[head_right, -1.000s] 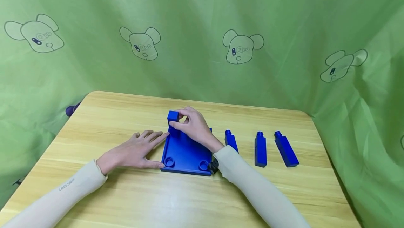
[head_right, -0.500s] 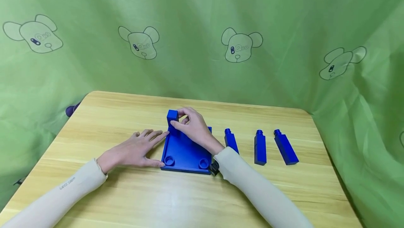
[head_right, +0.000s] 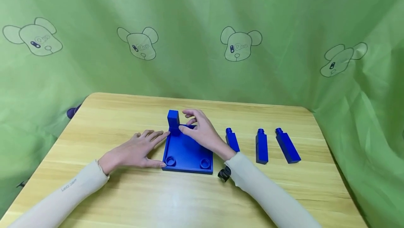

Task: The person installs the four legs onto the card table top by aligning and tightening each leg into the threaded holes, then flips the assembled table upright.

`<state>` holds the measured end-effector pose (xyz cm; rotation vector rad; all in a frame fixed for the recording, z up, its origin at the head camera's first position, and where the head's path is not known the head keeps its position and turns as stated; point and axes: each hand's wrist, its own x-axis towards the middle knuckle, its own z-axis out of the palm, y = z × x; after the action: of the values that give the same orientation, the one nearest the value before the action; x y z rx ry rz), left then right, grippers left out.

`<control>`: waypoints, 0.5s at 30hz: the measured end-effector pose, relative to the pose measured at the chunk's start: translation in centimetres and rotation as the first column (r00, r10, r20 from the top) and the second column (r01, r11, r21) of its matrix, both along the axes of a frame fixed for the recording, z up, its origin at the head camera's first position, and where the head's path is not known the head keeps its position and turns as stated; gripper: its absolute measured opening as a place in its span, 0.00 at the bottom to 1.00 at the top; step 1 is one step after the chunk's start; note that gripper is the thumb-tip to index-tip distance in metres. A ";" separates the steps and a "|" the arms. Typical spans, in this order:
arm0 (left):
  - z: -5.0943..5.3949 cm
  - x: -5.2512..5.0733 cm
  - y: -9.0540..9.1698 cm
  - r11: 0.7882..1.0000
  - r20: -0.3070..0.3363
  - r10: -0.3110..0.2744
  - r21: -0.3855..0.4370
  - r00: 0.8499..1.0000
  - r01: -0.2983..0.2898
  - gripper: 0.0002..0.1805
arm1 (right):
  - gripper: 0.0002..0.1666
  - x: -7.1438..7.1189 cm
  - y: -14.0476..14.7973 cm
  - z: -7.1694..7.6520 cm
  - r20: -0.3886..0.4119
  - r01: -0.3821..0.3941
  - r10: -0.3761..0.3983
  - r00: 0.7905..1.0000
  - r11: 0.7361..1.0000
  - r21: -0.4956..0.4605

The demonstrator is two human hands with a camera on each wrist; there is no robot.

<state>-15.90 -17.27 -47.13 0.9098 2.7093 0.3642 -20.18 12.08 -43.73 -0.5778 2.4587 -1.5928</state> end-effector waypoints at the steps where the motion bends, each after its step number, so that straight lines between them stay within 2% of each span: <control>1: 0.1 -0.1 0.0 1.000 0.002 -0.001 0.000 1.000 0.001 0.64 | 0.36 0.1 0.2 0.1 -0.002 0.013 -0.013 1.000 1.000 -0.007; 8: 0.5 -0.3 -0.2 1.000 -0.004 0.003 -0.005 1.000 -0.003 0.64 | 0.29 0.5 2.2 0.9 -0.046 0.107 -0.113 0.993 0.987 -0.119; 15: 0.2 -0.2 0.0 1.000 -0.010 -0.012 0.007 1.000 0.012 0.64 | 0.23 0.9 5.0 1.0 -0.089 0.164 -0.184 0.979 0.966 -0.201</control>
<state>-16.05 -17.26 -46.93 0.9321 2.7123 0.3672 -19.29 17.10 -42.70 -0.4971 2.5102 -1.9323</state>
